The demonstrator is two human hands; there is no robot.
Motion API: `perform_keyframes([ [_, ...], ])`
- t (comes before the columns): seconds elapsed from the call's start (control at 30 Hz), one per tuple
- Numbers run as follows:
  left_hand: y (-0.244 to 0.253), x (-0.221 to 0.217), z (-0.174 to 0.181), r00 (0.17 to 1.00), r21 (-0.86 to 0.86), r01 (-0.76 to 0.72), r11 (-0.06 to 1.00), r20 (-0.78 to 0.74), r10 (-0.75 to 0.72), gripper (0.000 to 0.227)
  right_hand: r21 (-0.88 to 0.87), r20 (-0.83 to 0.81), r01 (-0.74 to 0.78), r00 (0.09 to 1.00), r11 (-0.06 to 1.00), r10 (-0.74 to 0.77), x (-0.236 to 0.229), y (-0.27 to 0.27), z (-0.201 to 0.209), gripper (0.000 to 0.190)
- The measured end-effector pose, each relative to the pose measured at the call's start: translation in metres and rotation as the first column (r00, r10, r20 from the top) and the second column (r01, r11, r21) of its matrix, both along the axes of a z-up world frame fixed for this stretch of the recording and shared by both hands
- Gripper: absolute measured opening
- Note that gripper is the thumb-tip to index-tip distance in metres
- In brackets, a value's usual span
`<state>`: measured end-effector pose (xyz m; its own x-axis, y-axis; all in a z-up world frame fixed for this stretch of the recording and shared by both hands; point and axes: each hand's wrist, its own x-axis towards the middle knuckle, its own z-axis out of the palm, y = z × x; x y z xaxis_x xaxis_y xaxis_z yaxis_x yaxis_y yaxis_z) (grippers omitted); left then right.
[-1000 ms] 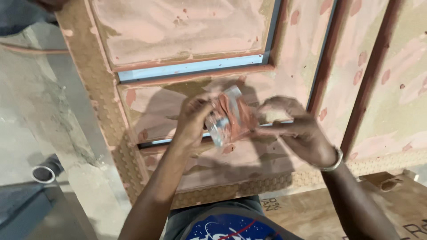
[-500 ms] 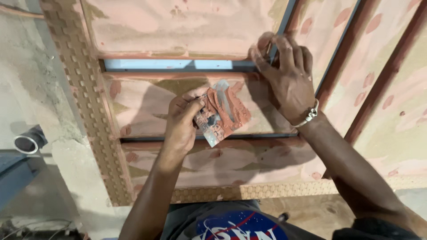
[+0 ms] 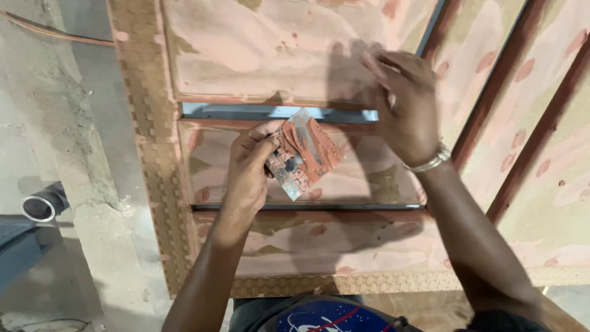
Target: The person applies pink wood filler to the recessed grooves of a large wooden door panel using a small putty knife. They repeatedly scoop filler from a palette and smooth it into the grooves. Another person works nearby on a similar panel.
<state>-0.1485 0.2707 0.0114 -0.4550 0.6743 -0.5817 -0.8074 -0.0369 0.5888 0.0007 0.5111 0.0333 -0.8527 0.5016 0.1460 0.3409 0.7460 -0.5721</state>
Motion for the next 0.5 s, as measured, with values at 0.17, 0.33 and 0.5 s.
perform_keyframes([
  [0.17,-0.021,-0.026,0.006,0.998,-0.024,0.017,1.0,-0.057,-0.018,0.027,0.368,0.102,0.042,0.991,0.929,-0.086,-0.101,-0.01,-0.04,0.043],
  [0.33,-0.044,-0.045,-0.003,1.0,-0.095,-0.008,0.995,0.016,0.01,0.024,0.407,0.144,-0.029,0.989,0.913,-0.033,-0.107,-0.033,-0.025,0.047],
  [0.5,-0.059,-0.061,-0.005,0.999,-0.025,-0.026,0.999,0.034,0.027,0.023,0.26,0.156,-0.049,0.988,0.964,0.008,-0.102,-0.018,-0.01,0.041],
])
